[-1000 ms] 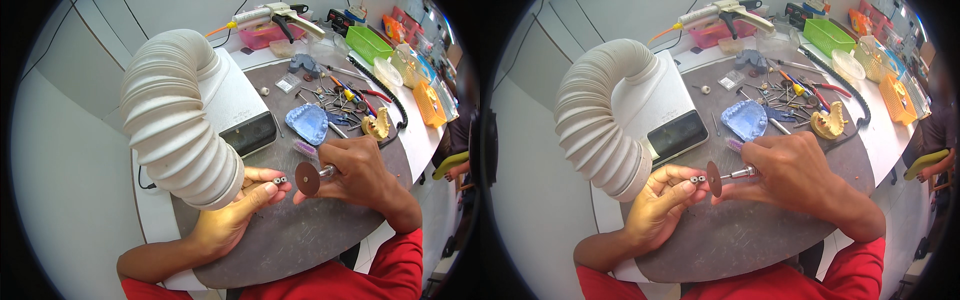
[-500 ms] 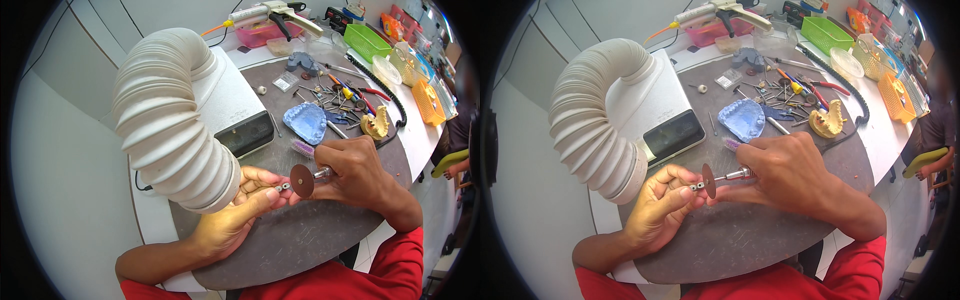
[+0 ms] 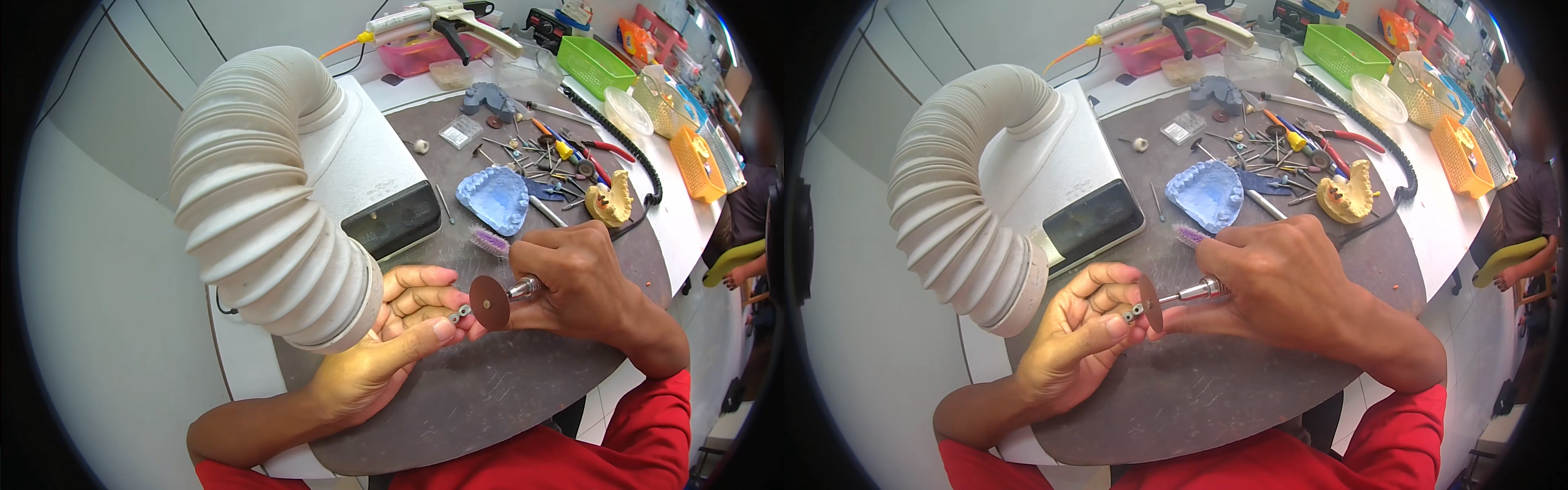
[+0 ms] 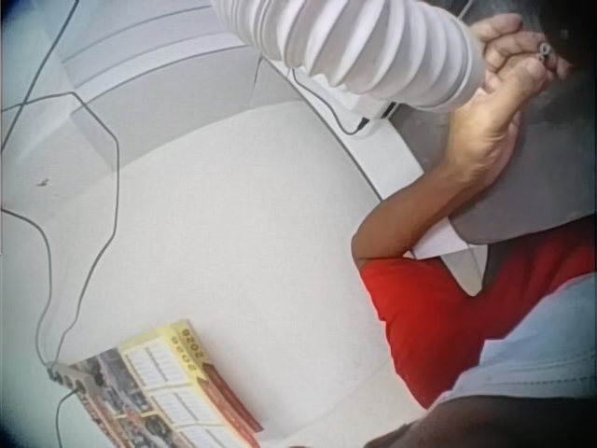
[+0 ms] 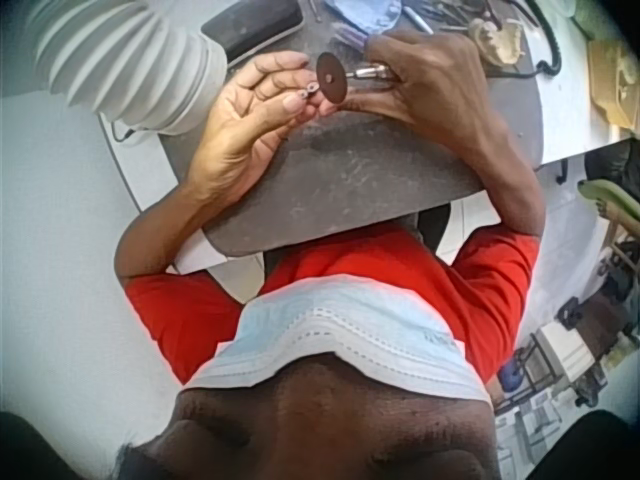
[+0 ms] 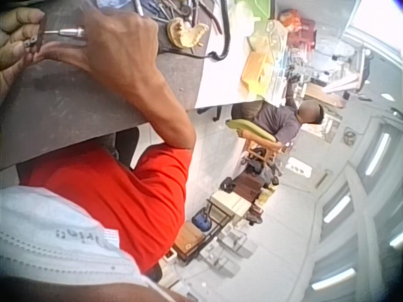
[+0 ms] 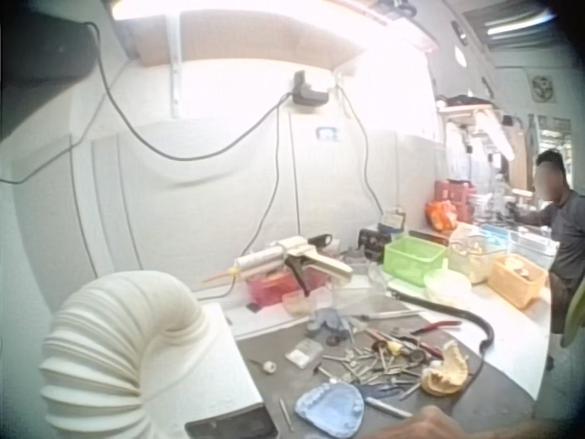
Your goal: The person uses a rotary grinding tool to smooth and shape a small metal dental component. They hold the component with their left hand and apply the spinning abrasive disc with their right hand, working on different edges. The person briefly places the component into a yellow dental cast to check the fit before resuming the grinding process.
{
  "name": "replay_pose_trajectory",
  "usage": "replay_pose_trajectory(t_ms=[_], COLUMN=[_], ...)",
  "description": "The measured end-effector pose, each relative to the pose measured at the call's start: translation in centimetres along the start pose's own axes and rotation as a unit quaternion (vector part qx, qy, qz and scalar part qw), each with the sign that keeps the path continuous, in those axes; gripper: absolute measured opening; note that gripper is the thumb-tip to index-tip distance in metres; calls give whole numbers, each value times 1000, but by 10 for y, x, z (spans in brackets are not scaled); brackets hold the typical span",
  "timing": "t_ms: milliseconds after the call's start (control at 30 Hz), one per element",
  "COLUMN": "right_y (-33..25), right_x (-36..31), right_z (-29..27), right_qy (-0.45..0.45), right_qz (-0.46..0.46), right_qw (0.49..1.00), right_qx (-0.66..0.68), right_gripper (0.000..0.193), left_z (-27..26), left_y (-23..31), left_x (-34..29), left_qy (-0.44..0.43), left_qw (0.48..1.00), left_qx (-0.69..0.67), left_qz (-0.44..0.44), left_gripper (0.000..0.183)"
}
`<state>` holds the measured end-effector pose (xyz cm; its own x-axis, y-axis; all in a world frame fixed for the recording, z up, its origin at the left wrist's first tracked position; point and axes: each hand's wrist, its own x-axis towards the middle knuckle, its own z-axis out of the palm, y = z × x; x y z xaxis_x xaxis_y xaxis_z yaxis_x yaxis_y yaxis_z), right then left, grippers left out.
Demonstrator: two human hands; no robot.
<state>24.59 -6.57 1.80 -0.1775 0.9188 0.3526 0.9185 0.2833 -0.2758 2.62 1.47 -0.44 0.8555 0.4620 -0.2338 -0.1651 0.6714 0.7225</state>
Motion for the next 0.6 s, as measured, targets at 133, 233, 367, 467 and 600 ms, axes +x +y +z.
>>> replay_pose_trajectory(t_ms=[133, 233, 367, 467, 600], right_y=[0, 0, -1, 0, 0], right_x=[0, 0, 0, -1, 0], right_z=[0, 0, 0, 1, 0], right_qy=[-1, 0, 1, 0, -5], right_qz=[-3, -6, -6, -7, -11], right_qw=[1000, 1000, 1000, 1000, 1000], right_qx=[-1, -2, -3, -5, -6], right_gripper=[53, 53, 52, 52, 52], left_z=[1, 2, 2, 2, 2], left_y=[1, 2, 3, 2, 2], left_x=[0, -1, -1, -1, -1], left_qy=[2, 1, 0, -2, -2], left_qw=[1000, 1000, 1000, 1000, 1000], left_qx=[2, 2, 4, 5, 9], left_qz=[-1, -3, -3, -2, -2], left_gripper=[45, 45, 45, 44, 44])
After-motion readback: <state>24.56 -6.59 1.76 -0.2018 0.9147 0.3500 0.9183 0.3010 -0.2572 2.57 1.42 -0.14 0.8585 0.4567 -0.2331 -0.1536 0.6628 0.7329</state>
